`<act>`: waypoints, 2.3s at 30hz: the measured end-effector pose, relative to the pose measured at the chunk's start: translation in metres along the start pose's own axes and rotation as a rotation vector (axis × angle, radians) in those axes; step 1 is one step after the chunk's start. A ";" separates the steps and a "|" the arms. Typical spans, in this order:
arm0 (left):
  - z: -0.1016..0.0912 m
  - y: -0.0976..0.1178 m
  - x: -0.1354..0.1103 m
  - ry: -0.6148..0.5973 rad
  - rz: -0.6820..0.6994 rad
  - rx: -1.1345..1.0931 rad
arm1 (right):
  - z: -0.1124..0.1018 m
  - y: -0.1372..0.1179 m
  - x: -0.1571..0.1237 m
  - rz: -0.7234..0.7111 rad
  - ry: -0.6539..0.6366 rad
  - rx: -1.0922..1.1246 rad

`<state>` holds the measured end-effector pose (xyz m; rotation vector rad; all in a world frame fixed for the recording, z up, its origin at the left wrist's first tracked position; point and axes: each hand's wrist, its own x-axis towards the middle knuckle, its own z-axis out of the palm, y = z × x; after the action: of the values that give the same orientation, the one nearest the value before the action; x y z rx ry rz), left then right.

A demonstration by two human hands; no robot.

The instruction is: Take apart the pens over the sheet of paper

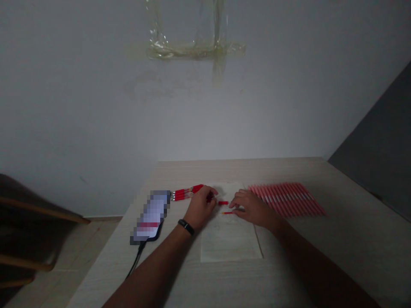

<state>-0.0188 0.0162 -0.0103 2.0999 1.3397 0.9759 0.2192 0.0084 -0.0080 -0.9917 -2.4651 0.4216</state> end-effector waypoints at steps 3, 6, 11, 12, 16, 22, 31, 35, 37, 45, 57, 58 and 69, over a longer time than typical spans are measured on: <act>0.000 0.001 0.000 0.000 0.010 -0.001 | -0.001 -0.002 0.002 -0.009 0.037 0.003; -0.001 0.003 0.000 0.003 0.039 0.000 | -0.002 -0.005 0.004 0.023 0.130 0.031; 0.000 0.008 0.000 -0.041 0.099 -0.035 | 0.001 -0.009 0.005 0.115 0.259 0.098; 0.000 0.009 0.000 -0.052 0.106 -0.056 | 0.002 -0.010 0.005 0.132 0.272 0.117; 0.004 0.013 -0.001 -0.087 0.106 -0.149 | 0.008 -0.015 0.006 0.166 0.296 0.218; 0.007 0.011 -0.002 -0.105 0.041 -0.361 | 0.009 -0.016 0.008 0.184 0.321 0.306; 0.008 0.012 -0.003 -0.120 -0.114 -0.682 | 0.005 -0.015 0.007 0.184 0.444 0.263; 0.009 0.013 -0.005 -0.175 -0.117 -0.719 | 0.006 -0.015 0.007 0.190 0.423 0.303; 0.009 0.013 -0.005 -0.158 -0.126 -0.733 | 0.007 -0.015 0.007 0.213 0.407 0.324; 0.008 0.013 -0.001 -0.068 -0.129 -0.781 | 0.019 -0.013 0.009 0.335 0.326 0.690; 0.007 0.017 0.000 -0.059 -0.115 -0.762 | 0.027 -0.008 0.009 0.443 0.150 1.042; 0.007 0.017 0.000 -0.062 -0.113 -0.761 | 0.027 -0.008 0.009 0.448 0.149 1.053; 0.008 0.014 0.000 -0.099 -0.063 -0.763 | 0.029 -0.011 0.009 0.453 0.072 1.155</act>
<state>-0.0042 0.0100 -0.0055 1.4872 0.7912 1.1108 0.1925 0.0039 -0.0254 -0.9369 -1.4329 1.6458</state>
